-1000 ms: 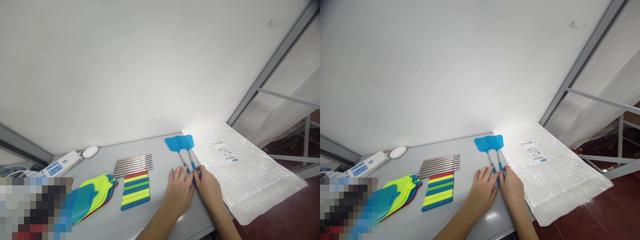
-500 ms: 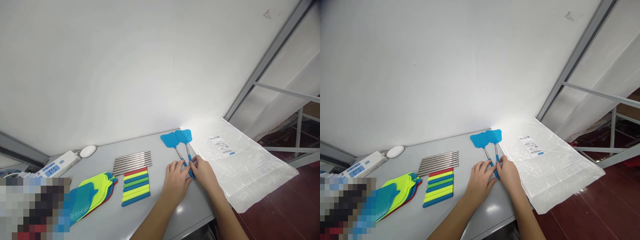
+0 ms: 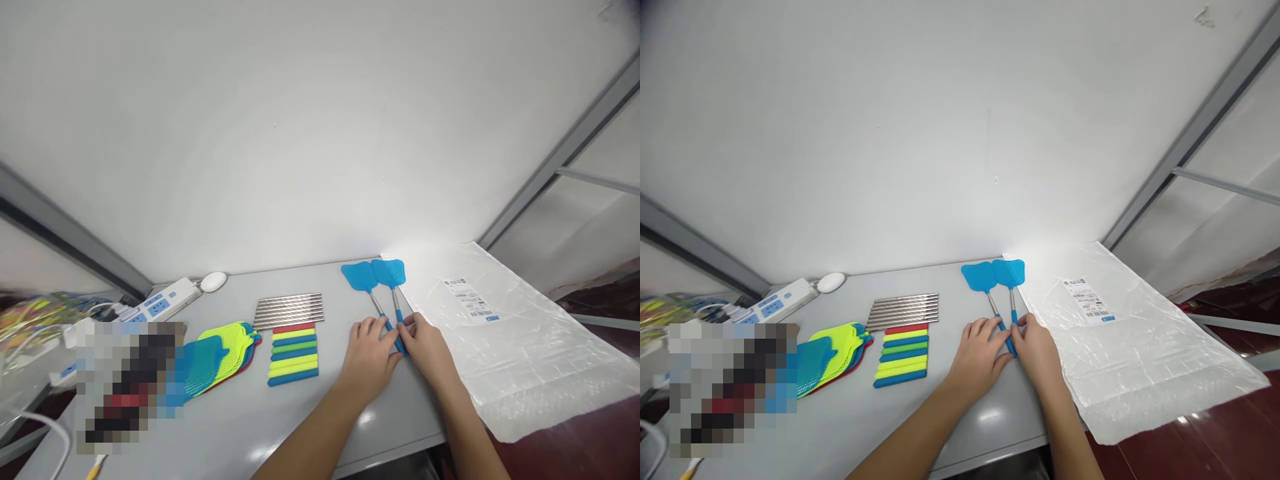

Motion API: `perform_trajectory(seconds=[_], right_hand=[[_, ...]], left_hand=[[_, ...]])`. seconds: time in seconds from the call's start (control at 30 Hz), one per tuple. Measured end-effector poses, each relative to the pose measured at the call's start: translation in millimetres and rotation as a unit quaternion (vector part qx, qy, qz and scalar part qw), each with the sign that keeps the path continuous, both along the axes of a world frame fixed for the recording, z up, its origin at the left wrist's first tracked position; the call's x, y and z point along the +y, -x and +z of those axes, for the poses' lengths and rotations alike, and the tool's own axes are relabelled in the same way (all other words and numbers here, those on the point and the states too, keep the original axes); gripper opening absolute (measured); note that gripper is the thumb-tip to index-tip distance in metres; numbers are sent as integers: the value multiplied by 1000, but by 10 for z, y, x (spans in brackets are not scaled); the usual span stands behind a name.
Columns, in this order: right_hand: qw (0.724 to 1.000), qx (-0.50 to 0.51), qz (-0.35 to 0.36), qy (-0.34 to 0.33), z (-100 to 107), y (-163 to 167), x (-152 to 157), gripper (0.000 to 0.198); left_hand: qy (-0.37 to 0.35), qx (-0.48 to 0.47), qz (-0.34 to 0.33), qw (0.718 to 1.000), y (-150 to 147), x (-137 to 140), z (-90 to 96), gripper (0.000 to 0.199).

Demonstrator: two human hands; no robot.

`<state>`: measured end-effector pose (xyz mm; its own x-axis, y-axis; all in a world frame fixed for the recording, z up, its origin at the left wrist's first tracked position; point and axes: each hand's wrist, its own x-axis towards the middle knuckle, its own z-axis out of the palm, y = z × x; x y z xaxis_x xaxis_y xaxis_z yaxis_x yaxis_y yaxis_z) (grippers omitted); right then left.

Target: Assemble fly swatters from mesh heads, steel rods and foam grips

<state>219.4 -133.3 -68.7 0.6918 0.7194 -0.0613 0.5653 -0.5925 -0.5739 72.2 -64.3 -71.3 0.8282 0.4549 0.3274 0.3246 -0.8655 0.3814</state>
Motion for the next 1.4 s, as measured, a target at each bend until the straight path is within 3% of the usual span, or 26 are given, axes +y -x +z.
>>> perform_trajectory(seconds=[0.17, 0.33, 0.5, 0.67, 0.8, 0.93, 1.17, 1.4], right_hand=[[1000, -10, -1, 3, 13, 40, -41, 31], [999, -25, 24, -7, 127, 149, -56, 36], [985, -70, 154, 14, 419, 398, 251, 31], [931, -123, 343, 7, 649, 854, 1037, 24], [907, -133, 400, -7, 620, 1164, 1717, 21], [890, -141, 433, 0, 494, 1287, 2105, 17], [863, -148, 483, 11, 362, 1244, 2266, 21], [842, -162, 514, 10, 337, 1186, 2283, 22]], left_hand=[[-10, -4, -3, 1000, 62, -47, 109, 45], [-33, -39, 13, 999, 515, -80, 355, 25], [-31, -42, 129, 990, 1423, -36, 363, 19], [-19, -38, 237, 970, 2007, -23, 211, 21], [-18, -32, 258, 966, 2052, -41, 166, 20], [-20, -32, 249, 968, 2049, -53, 143, 18], [-22, -44, 219, 974, 2069, -31, 68, 12], [-30, -67, 199, 977, 2062, -29, 50, 19]])
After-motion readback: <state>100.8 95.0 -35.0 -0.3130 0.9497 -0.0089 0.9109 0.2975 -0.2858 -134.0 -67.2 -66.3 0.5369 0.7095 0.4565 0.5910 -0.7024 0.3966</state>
